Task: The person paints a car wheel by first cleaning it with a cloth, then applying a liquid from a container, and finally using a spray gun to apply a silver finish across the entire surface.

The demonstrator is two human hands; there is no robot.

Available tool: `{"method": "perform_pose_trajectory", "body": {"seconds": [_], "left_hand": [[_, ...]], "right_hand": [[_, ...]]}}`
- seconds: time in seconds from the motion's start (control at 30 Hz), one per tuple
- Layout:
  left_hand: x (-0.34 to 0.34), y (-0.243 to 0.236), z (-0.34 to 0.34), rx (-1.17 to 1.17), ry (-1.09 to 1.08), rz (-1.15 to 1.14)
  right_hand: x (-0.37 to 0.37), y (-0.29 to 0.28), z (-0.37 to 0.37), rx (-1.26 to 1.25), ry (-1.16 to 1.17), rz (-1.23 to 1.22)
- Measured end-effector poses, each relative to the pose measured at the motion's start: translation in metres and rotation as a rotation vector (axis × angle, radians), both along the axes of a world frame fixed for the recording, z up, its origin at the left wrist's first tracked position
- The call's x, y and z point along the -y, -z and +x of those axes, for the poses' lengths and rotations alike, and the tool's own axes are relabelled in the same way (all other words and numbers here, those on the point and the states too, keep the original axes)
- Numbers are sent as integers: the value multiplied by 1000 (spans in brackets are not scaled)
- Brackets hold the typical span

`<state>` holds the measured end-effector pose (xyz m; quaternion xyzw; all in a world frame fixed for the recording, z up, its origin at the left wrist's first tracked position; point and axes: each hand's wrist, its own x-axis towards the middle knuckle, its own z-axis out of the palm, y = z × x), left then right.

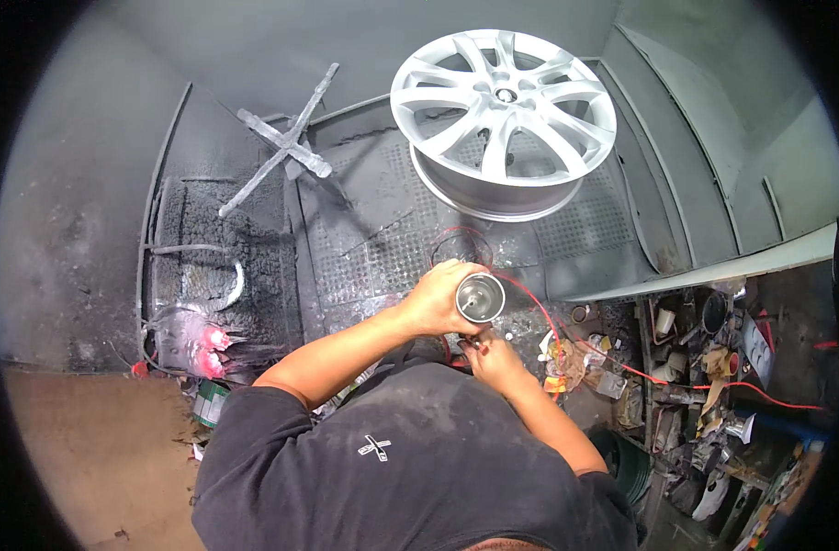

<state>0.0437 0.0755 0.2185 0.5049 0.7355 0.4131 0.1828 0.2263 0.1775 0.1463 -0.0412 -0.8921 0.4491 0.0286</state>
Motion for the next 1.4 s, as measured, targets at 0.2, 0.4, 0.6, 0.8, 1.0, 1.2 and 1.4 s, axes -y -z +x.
{"method": "perform_pose_trajectory", "body": {"seconds": [0.2,0.4,0.6,0.8,1.0,1.2,1.4], "left_hand": [[-12,13,3,123,127,-9],[13,131,-39,555,70,-83],[109,238,-58,365,247,-1019],[163,234,-84,1176,-126,-1118],[133,290,-177,940,395,-1383],[11,285,-336,296,435,-849],[-63,241,-426,1007,-399,-368]], "right_hand": [[-6,-4,5,206,-38,32],[-10,-15,11,119,109,-106],[-23,-47,3,17,192,-125],[-31,-89,-25,-14,222,-118],[-36,-135,-84,7,338,-225],[-43,-165,-173,77,527,-524],[-78,-204,-250,-297,885,-245]]}}
